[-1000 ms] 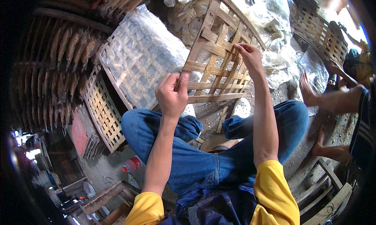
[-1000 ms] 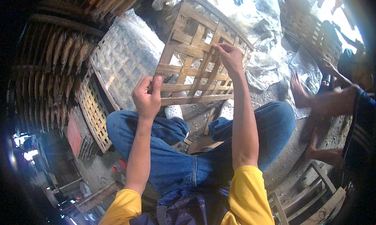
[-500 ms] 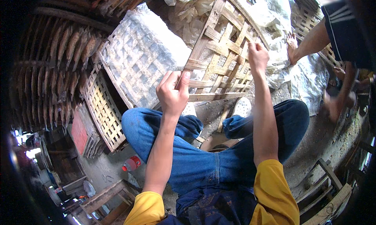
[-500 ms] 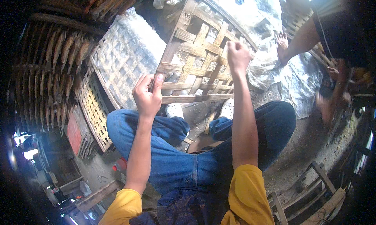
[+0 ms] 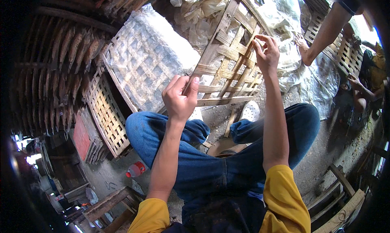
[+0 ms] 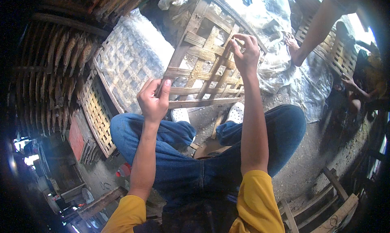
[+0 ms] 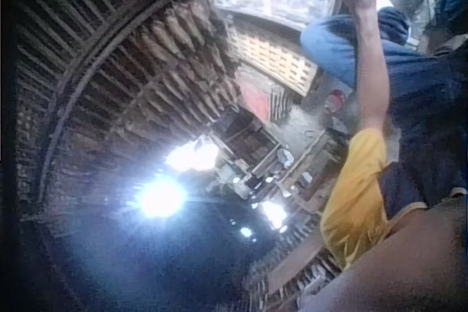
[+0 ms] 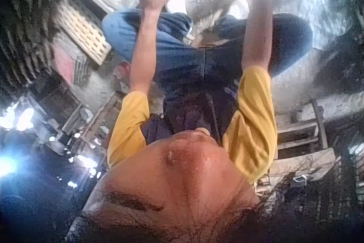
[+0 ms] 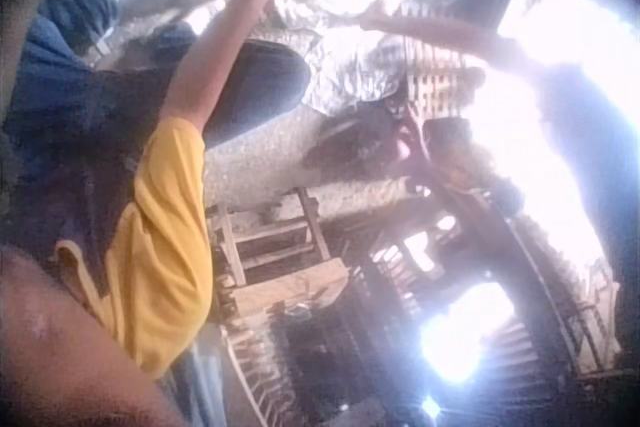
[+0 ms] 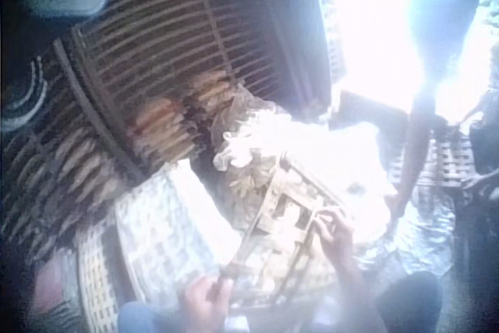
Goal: The person sits cross-legged on the floor and weaves thin wooden strips into a square lattice panel by hand. They repeatedly interlace strips, adjust the weave, and occasionally flip the panel to continue the pattern.
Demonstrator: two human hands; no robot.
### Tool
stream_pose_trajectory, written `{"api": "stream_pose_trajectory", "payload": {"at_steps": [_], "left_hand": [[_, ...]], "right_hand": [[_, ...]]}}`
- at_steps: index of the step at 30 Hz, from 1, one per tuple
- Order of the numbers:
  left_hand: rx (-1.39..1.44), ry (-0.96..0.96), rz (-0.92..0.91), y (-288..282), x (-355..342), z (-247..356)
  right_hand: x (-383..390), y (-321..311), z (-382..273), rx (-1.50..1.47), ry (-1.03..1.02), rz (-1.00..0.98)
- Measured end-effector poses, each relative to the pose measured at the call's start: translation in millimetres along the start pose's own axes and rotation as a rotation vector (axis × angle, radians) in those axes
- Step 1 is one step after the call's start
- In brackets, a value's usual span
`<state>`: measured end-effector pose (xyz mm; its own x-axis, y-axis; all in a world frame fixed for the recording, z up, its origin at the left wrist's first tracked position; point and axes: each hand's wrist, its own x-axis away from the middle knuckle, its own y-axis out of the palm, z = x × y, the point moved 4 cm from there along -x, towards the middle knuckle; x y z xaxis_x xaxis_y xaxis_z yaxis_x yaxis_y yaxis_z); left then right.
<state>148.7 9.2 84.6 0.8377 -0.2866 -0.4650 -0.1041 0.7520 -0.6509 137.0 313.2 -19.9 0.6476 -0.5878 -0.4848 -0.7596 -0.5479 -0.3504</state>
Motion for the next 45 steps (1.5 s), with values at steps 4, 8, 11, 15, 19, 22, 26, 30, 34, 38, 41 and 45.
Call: {"api": "stream_pose_trajectory", "payload": {"at_steps": [4,8,11,15,19,22,26,30,34,38,41,45], "left_hand": [[-0.007,0.01,0.008,-3.2,1.7,-2.7],[-0.016,0.031,0.017,-5.1,1.8,-2.4],[-0.01,0.031,0.022,-5.7,2.9,-3.3],[-0.012,0.003,0.014,-4.4,2.9,-6.8],[0.0,-0.009,0.036,-1.0,-1.2,-3.7],[-0.006,-0.004,0.016,1.5,-3.8,0.9],[0.008,0.009,-0.003,0.4,-2.6,4.2],[0.059,0.082,-0.02,1.2,-3.2,11.1],[0.07,0.084,-0.037,-0.3,-3.0,12.8],[0.076,0.095,-0.035,-0.4,-2.8,11.4],[0.068,0.099,-0.038,-0.6,-3.2,12.2],[0.038,0.087,-0.009,-1.5,-1.1,3.6]], "right_hand": [[-3.8,-0.7,3.2,-0.026,0.0,-0.087],[-7.3,-2.8,2.3,-0.015,0.0,-0.133],[-6.6,-2.9,-1.9,-0.012,-0.013,-0.138],[-11.2,-5.9,-6.5,0.02,-0.085,-0.135],[-18.3,-9.1,-51.6,-0.013,-0.174,-0.1],[-26.9,-13.2,-72.7,-0.109,-0.035,-0.045],[-33.5,-30.4,-114.2,-0.077,-0.207,0.077],[-36.4,-33.7,-134.4,-0.076,-0.45,0.11],[-31.7,-30.0,-132.1,-0.084,-0.397,0.125],[-30.1,-30.9,-133.5,-0.095,-0.415,0.172],[-30.9,-30.8,-128.7,-0.056,-0.443,0.156],[-29.8,-28.6,-127.6,0.008,-0.51,0.069]]}}
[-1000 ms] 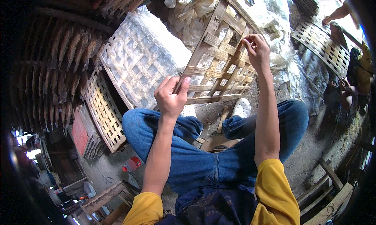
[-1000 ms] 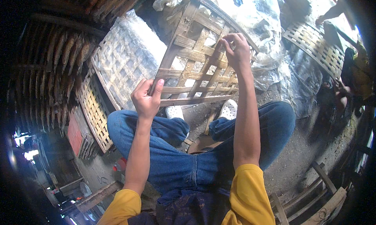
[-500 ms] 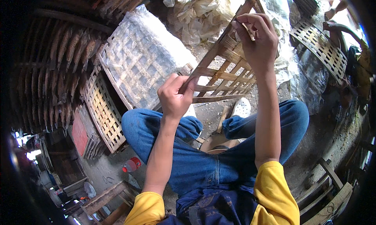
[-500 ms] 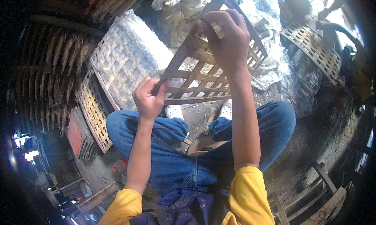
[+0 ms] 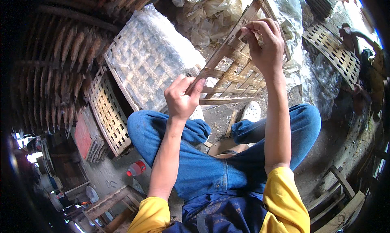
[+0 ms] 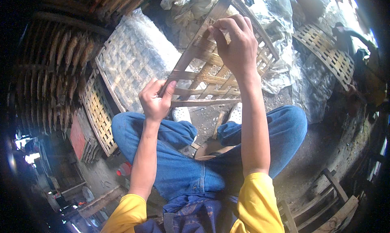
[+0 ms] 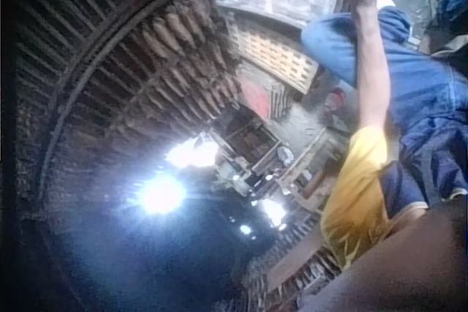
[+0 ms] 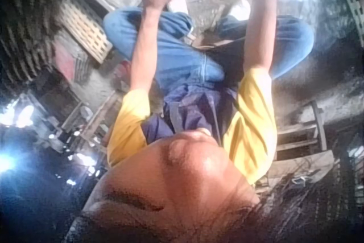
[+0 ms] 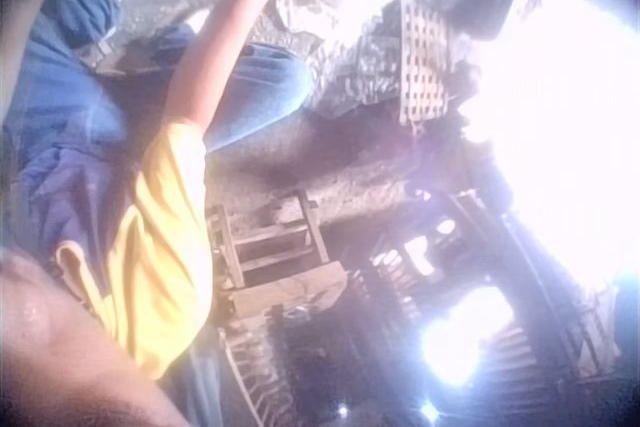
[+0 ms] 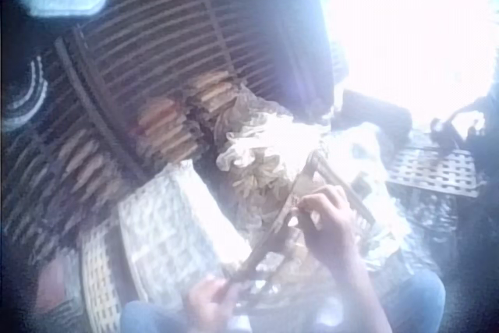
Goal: The person sits cross-legged on the floor and weaves thin wooden strips into a square lattice panel by hand. They repeatedly interlace strips, adjust the weave, and occasionally flip the panel to continue the pattern.
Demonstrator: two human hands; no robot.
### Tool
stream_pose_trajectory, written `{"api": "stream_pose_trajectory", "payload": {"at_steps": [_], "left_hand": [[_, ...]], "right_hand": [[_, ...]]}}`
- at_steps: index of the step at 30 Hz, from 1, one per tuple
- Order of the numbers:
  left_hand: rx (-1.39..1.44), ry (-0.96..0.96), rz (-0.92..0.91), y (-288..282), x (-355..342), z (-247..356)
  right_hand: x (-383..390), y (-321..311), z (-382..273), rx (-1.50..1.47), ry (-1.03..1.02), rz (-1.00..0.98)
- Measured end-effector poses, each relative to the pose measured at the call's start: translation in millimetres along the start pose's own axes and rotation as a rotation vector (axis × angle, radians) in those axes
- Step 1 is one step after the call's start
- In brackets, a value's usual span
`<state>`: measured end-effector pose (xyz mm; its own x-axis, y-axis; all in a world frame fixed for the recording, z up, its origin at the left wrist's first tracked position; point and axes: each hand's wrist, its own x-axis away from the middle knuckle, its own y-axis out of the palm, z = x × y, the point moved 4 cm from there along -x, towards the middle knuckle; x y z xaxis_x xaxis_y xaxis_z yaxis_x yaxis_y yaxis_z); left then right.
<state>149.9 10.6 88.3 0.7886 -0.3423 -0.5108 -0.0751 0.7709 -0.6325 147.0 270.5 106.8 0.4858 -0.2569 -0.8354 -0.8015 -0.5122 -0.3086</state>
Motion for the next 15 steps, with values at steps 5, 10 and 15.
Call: {"api": "stream_pose_trajectory", "payload": {"at_steps": [5,10,15], "left_hand": [[-0.002,-0.027,-0.013,-0.2,-2.2,3.4],[0.018,-0.054,-0.014,1.3,-3.9,3.3],[-0.001,-0.09,0.012,2.6,-3.6,-6.5]], "right_hand": [[11.6,-21.3,51.9,-0.24,0.502,0.117],[46.2,-35.1,111.8,-0.154,0.739,0.03],[74.5,-13.0,108.6,0.045,0.688,-0.203]]}}
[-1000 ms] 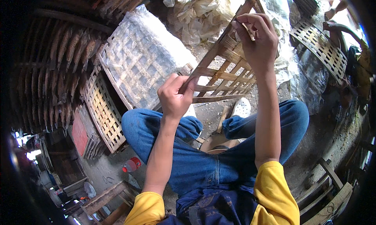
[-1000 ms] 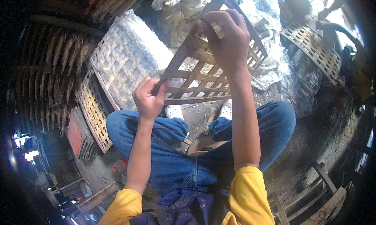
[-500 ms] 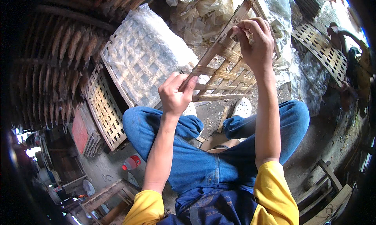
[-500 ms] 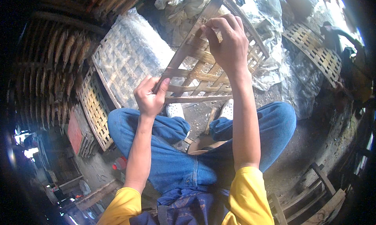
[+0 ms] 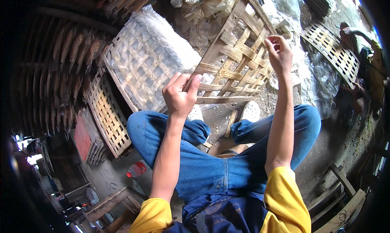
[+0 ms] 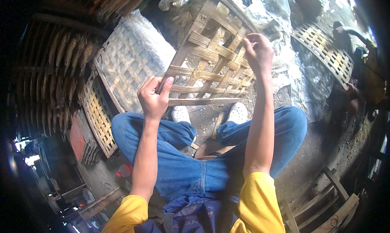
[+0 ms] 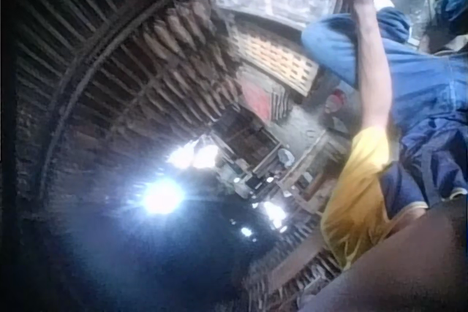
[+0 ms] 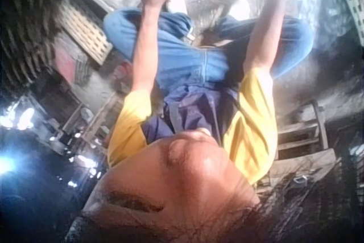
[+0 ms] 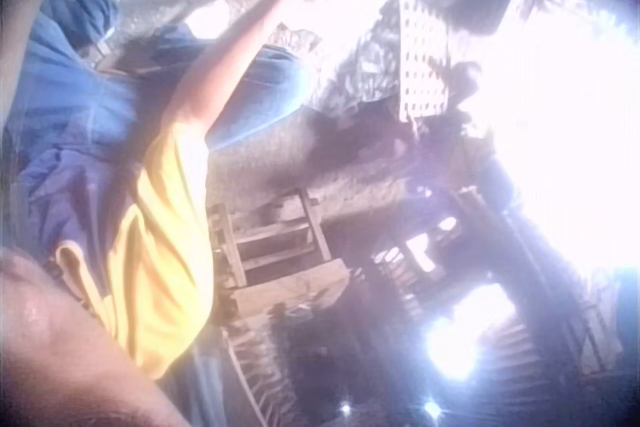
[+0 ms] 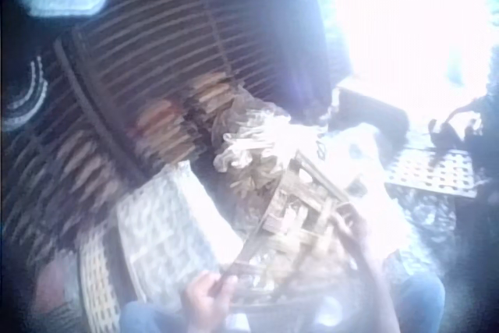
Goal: The person sits cross-legged on the floor and weaves thin wooden strips into a square lattice panel by hand. They repeatedly interlace strips, adjust the weave, and occasionally flip the panel to continue the pattern.
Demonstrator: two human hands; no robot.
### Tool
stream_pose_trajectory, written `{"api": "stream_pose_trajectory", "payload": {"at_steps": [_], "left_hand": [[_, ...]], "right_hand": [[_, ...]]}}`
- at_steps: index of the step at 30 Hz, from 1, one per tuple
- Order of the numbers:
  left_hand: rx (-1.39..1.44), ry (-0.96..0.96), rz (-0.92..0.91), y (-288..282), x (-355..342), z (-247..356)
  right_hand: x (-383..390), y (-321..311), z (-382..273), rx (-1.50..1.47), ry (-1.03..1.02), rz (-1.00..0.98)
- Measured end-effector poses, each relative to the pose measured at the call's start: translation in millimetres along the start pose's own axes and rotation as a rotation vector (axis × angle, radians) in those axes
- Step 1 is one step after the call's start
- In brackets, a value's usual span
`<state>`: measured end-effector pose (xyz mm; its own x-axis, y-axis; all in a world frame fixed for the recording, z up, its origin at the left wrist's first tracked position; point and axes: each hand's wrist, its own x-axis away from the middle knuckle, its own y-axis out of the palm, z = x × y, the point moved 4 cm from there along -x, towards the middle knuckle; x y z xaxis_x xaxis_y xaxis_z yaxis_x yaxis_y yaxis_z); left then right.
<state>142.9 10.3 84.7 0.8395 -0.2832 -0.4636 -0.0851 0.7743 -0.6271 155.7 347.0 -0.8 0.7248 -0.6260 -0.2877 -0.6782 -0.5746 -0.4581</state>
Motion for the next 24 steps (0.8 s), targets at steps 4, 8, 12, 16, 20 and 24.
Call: {"api": "stream_pose_trajectory", "payload": {"at_steps": [4,8,12,16,20,24], "left_hand": [[-0.019,-0.027,0.005,-0.4,-1.8,-4.7],[-0.029,0.026,0.017,-1.6,-1.3,-5.5],[0.003,0.025,0.026,-1.8,2.1,-4.7],[-0.014,0.025,0.014,-4.4,3.2,0.2],[-0.026,0.04,0.013,-5.2,4.7,0.5],[-0.013,0.065,0.013,-3.4,4.2,6.2]], "right_hand": [[7.7,18.9,-17.5,0.017,-0.201,-0.005],[9.8,33.8,-11.0,-0.05,-0.187,0.019],[11.8,41.9,-11.4,-0.1,-0.206,0.04],[9.6,43.7,-8.6,-0.074,-0.227,0.042],[9.8,47.9,-1.6,-0.155,-0.118,-0.014],[9.2,50.9,14.3,-0.226,-0.018,-0.028]]}}
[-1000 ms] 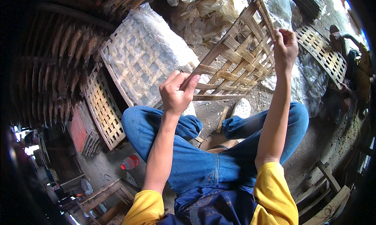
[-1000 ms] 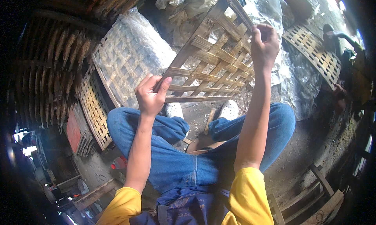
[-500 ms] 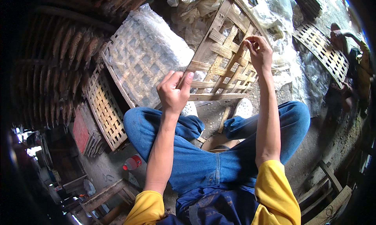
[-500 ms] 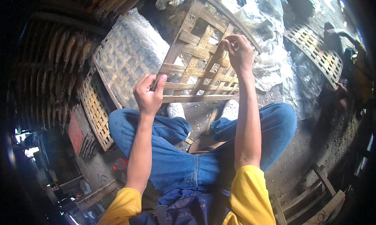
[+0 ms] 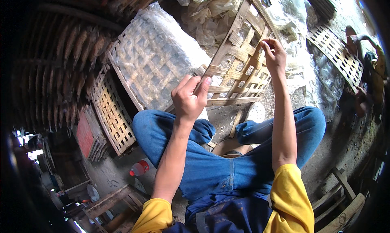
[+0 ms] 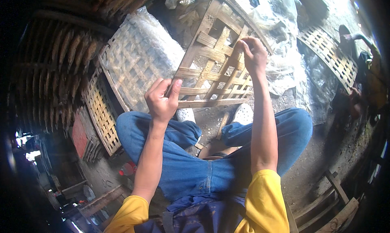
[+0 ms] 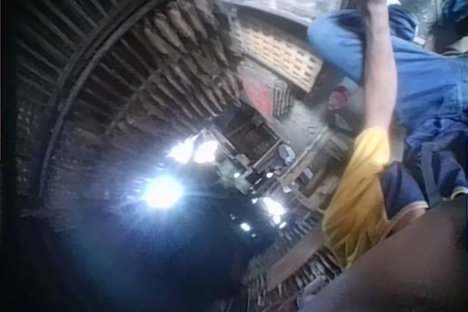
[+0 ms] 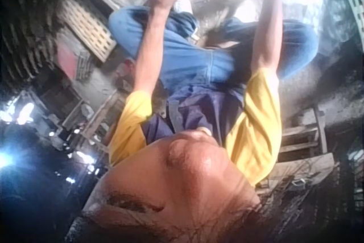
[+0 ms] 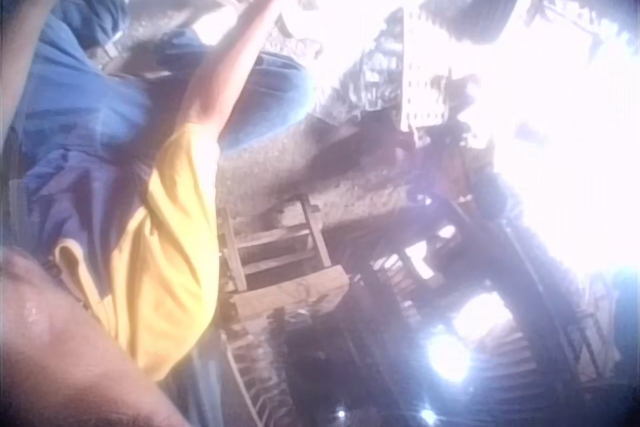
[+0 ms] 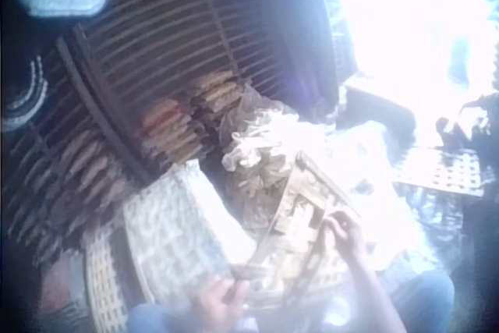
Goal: The person sits cross-legged on the floor and weaves thin wooden strips into a square lattice panel by hand. They repeatedly interlace strips, adjust the weave, and occasionally flip the panel to continue the pattern.
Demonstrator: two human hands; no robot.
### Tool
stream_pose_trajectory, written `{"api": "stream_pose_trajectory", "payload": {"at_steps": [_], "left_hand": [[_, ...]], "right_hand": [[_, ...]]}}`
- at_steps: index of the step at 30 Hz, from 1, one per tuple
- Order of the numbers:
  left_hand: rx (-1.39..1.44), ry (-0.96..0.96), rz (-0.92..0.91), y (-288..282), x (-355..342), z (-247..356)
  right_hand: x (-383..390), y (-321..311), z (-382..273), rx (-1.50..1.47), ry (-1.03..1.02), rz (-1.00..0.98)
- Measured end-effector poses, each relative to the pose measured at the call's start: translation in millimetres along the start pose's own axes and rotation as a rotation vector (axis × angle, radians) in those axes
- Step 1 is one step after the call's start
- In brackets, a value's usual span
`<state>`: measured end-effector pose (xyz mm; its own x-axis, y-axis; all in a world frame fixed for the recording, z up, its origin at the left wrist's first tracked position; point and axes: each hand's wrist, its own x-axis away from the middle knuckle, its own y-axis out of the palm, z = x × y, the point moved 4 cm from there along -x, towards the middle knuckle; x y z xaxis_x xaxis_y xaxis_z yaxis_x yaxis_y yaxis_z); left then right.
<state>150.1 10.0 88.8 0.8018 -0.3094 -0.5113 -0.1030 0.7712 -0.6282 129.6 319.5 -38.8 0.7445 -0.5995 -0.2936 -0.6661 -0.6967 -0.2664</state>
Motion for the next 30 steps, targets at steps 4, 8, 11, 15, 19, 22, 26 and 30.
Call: {"api": "stream_pose_trajectory", "payload": {"at_steps": [4,8,11,15,19,22,26,30], "left_hand": [[0.015,-0.009,0.004,0.0,0.9,-2.3],[0.019,-0.03,-0.006,-1.6,1.5,-6.8],[-0.005,-0.045,-0.005,-0.9,-0.5,-9.1],[-0.005,-0.055,-0.012,0.0,-2.2,-10.8],[-0.02,-0.051,-0.024,-0.5,-0.9,-8.4],[0.015,-0.007,-0.034,0.6,-3.4,1.8],[0.014,0.034,-0.063,0.3,-0.5,7.2],[0.04,0.023,-0.06,1.5,-0.1,7.8]], "right_hand": [[-1.3,-2.2,0.2,0.046,0.018,0.011],[-0.5,-1.9,-1.5,0.092,0.021,0.001],[-0.8,-5.1,4.9,-0.128,0.144,-0.001],[-4.6,-23.0,39.0,-0.368,0.45,0.288],[-5.3,-33.8,40.9,-0.271,0.403,0.38],[-7.4,-39.0,37.0,-0.167,0.316,0.445],[-5.4,-51.8,38.0,-0.097,0.39,0.517],[-5.6,-54.6,27.9,-0.067,0.387,0.512]]}}
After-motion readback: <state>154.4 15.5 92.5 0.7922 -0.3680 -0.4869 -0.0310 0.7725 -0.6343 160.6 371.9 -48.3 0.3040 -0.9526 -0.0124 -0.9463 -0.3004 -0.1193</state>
